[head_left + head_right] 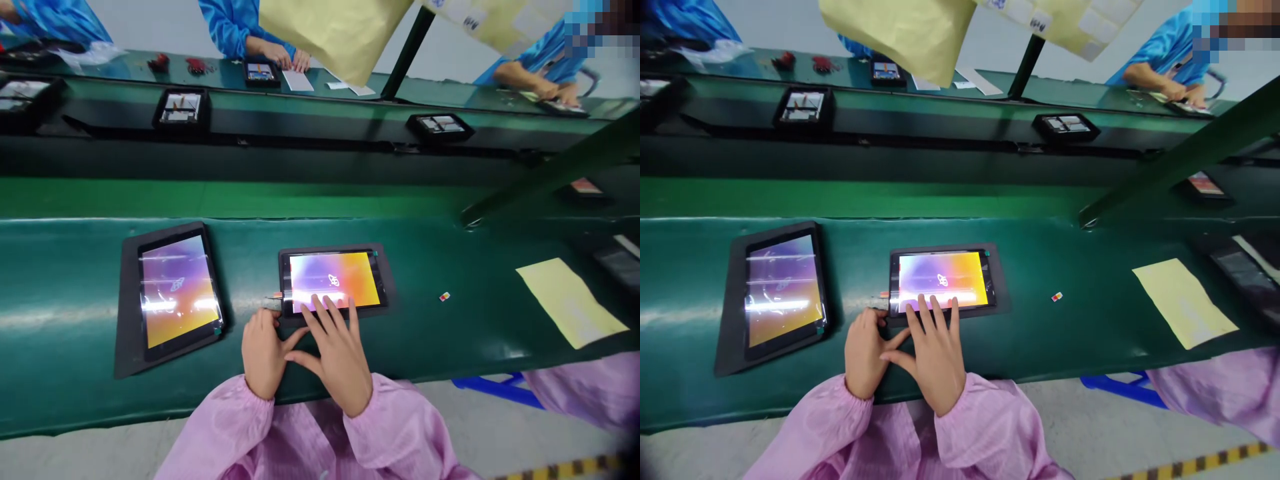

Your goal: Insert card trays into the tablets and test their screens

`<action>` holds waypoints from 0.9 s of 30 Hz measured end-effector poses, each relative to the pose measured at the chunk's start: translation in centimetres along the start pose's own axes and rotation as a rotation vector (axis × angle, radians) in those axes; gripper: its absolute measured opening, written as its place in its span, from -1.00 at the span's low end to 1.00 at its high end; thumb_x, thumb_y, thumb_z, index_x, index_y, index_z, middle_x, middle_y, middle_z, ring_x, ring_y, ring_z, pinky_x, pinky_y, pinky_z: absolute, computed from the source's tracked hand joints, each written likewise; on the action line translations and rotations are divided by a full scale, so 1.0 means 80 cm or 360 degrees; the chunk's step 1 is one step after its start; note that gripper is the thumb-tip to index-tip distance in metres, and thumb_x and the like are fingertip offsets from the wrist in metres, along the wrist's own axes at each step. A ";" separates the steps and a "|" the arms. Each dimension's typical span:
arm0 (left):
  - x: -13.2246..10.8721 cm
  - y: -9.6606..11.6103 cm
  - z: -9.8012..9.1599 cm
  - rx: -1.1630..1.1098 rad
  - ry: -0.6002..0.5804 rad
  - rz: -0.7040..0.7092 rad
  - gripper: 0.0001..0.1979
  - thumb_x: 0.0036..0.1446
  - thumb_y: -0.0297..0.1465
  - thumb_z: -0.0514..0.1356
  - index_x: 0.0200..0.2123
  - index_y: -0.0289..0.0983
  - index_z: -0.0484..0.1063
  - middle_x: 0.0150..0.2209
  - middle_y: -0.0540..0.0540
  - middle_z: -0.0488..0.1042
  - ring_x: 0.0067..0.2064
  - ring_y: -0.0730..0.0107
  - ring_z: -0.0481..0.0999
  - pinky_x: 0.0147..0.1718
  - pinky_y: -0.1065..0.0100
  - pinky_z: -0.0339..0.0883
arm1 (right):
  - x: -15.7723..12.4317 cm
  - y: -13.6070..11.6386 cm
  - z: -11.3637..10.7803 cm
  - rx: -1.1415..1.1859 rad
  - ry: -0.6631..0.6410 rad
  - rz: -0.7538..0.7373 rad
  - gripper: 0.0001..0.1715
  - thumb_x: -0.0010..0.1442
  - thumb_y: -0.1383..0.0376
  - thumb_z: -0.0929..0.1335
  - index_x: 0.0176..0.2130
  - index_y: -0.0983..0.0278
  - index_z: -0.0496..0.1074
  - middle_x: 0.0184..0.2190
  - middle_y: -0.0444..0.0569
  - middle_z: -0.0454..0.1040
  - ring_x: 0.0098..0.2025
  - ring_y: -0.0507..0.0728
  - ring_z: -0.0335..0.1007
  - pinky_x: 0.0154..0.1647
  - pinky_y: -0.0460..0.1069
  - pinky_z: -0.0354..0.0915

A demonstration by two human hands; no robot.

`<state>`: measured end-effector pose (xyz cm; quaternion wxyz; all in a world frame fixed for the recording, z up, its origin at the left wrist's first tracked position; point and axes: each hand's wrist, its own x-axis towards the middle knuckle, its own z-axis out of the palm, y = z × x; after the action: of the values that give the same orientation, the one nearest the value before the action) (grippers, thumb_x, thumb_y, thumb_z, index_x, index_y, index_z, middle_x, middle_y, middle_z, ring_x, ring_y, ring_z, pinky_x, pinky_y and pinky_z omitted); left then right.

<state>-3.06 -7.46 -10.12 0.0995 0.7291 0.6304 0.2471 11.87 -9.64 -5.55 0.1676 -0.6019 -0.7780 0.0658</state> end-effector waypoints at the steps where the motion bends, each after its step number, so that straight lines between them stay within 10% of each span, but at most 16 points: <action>1: 0.001 0.000 0.000 -0.0003 -0.0006 -0.0009 -0.61 0.12 -0.04 0.18 -0.28 -0.24 0.24 -0.41 -0.06 0.31 -0.37 0.21 0.39 -0.39 0.22 0.27 | 0.007 0.006 -0.003 -0.0018 0.0015 0.0005 -0.21 0.21 -0.17 0.23 0.22 0.22 0.26 0.24 0.09 0.29 0.29 0.36 0.14 0.35 0.43 -0.24; 8: 0.004 -0.001 0.002 0.0038 -0.0001 -0.0063 -0.43 -0.04 0.16 0.18 -0.33 -0.25 0.24 -0.45 0.00 0.30 -0.42 0.26 0.38 -0.42 0.26 0.24 | 0.068 0.040 -0.006 -0.0261 -0.0004 0.0264 -0.10 0.24 -0.20 0.12 0.26 0.37 0.21 0.29 0.25 0.18 0.32 0.42 0.06 0.31 0.48 -0.29; 19: 0.005 -0.001 0.003 0.0030 -0.0004 -0.0094 -0.40 -0.05 0.21 0.14 -0.32 -0.25 0.28 -0.45 -0.02 0.34 -0.41 0.24 0.40 -0.42 0.27 0.22 | -0.008 0.025 -0.016 -0.0280 -0.0058 0.0161 -0.14 0.22 -0.23 0.12 0.27 0.22 0.21 0.30 0.06 0.21 0.31 0.34 0.10 0.34 0.43 -0.32; 27: 0.005 0.000 0.001 0.0008 -0.0021 -0.0105 -0.41 -0.05 0.19 0.17 -0.32 -0.24 0.27 -0.46 -0.02 0.33 -0.42 0.24 0.40 -0.42 0.26 0.23 | 0.065 0.034 -0.012 -0.0248 0.0069 0.0271 -0.08 0.21 -0.25 0.09 0.26 0.30 0.22 0.29 0.18 0.19 0.33 0.39 0.05 0.32 0.46 -0.33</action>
<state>-3.01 -7.07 -10.08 0.1100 0.7097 0.6541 0.2375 13.54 -4.06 -4.54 0.1309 -0.6783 -0.7230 0.0063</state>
